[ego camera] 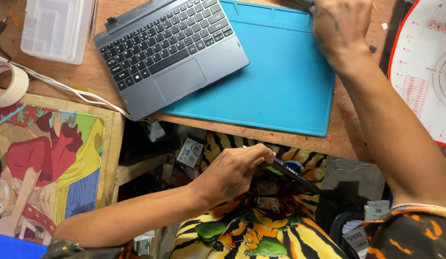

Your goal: The person uses a small brush to clean the ports and edges of a tablet. They rotate the tablet to access different sides and continue brushing along the seams and openings.

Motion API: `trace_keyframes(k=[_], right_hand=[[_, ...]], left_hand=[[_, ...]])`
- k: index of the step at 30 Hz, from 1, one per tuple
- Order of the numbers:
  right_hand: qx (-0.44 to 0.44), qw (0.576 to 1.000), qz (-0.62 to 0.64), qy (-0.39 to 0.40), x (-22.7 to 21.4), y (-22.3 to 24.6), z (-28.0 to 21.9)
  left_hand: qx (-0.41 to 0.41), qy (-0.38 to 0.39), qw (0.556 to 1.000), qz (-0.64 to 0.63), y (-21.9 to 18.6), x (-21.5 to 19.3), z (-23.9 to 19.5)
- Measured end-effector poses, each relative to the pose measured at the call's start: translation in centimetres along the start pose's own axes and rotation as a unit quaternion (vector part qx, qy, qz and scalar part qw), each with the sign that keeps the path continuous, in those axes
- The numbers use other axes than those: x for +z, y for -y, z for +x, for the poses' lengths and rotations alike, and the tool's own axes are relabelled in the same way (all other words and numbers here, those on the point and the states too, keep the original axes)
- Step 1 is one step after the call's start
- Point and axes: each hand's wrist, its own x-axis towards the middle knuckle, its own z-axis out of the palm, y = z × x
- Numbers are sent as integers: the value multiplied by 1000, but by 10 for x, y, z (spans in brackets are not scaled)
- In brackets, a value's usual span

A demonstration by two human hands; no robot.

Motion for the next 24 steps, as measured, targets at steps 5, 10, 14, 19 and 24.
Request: trace_keyframes(k=[5,10,14,19,24], right_hand=[[25,995,101,-11,-81,29,-21],[159,878,402,207,-175,86,-88],[235,782,510,270,-212,123,-155],[339,735,566,156,-198,162,-232],[357,734,571,86,-188,184,-273]], left_hand=[[29,-18,999,-11,-1,-3,-1],[25,-30,999,-12,-1,-1,1],[32,-29,999,-8,-2,1,0],[20,-32,999,-2,-4,2,-1],[-33,-38,999,-7,-1,2,-5]])
